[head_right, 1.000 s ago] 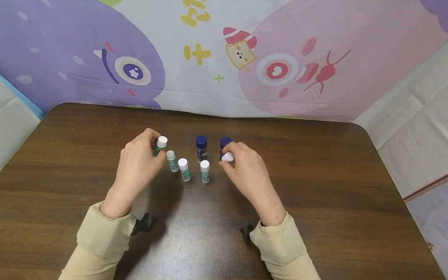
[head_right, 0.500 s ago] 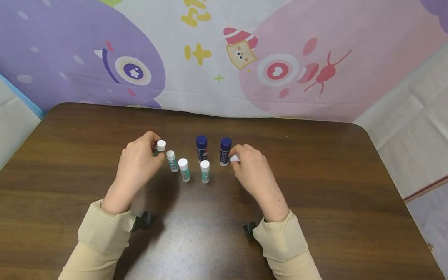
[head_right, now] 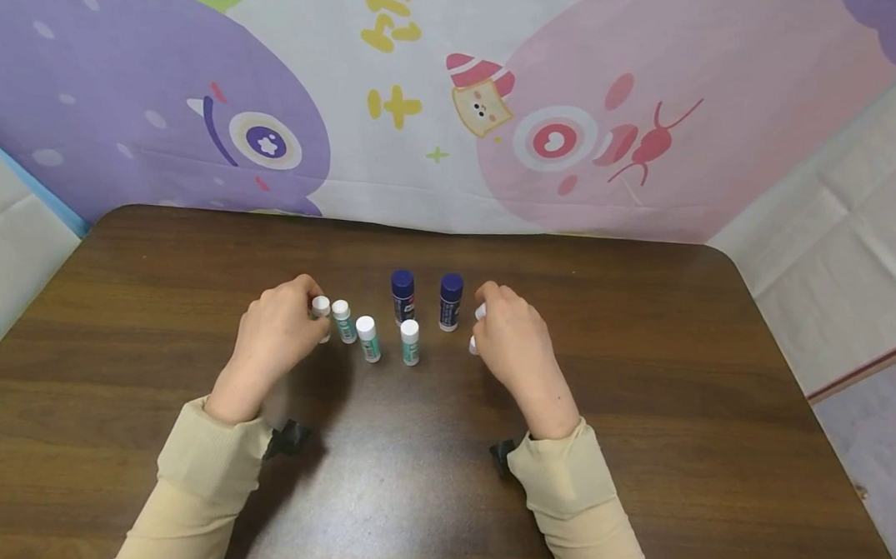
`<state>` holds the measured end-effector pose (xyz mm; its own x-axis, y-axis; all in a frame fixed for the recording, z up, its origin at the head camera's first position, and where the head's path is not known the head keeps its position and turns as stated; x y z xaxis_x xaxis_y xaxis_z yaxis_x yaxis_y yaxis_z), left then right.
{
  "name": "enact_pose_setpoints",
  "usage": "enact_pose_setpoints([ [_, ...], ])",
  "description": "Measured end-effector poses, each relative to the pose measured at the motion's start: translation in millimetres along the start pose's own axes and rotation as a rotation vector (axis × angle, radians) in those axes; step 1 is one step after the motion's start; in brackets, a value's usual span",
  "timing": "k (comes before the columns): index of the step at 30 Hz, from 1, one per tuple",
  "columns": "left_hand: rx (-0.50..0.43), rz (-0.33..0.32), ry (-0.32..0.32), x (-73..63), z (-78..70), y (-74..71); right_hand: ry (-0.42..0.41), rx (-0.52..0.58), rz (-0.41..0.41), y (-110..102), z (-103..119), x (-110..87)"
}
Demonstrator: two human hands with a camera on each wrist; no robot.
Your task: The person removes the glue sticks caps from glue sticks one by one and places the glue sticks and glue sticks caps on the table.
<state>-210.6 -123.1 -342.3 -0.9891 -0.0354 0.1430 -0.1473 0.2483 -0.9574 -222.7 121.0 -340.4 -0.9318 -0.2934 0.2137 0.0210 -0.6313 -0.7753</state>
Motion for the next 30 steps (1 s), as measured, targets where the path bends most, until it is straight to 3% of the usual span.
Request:
enact_pose_setpoints([
  [6, 0.035, 0.038, -0.003, 0.5, 1.6, 3.7, 0.061, -0.026, 0.023, 1, -8, 0.2],
  [13, 0.055, 0.035, 0.008, 1.5, 1.4, 4.7, 0.132, -0.086, 0.084, 0, -18, 0.3],
  [21, 0.075, 0.055, 0.019, 2.8, 1.2, 6.7, 0.204, -0.217, 0.233, 6, -31, 0.3],
  [30, 0.085, 0.088, 0.026, 2.6, 0.2, 8.8, 0.261, -0.191, 0.306, 14, -41, 0.4],
])
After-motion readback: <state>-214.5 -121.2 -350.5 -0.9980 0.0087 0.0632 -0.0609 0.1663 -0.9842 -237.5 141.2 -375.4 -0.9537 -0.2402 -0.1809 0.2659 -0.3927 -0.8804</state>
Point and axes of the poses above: each hand's wrist, its own x-axis towards the middle knuckle, its own y-axis out of the palm, z = x × y, the point moved 7 cm from there along x, towards the middle knuckle, and after that the axes turned 13 degrees about x, right-handed, at the moved point
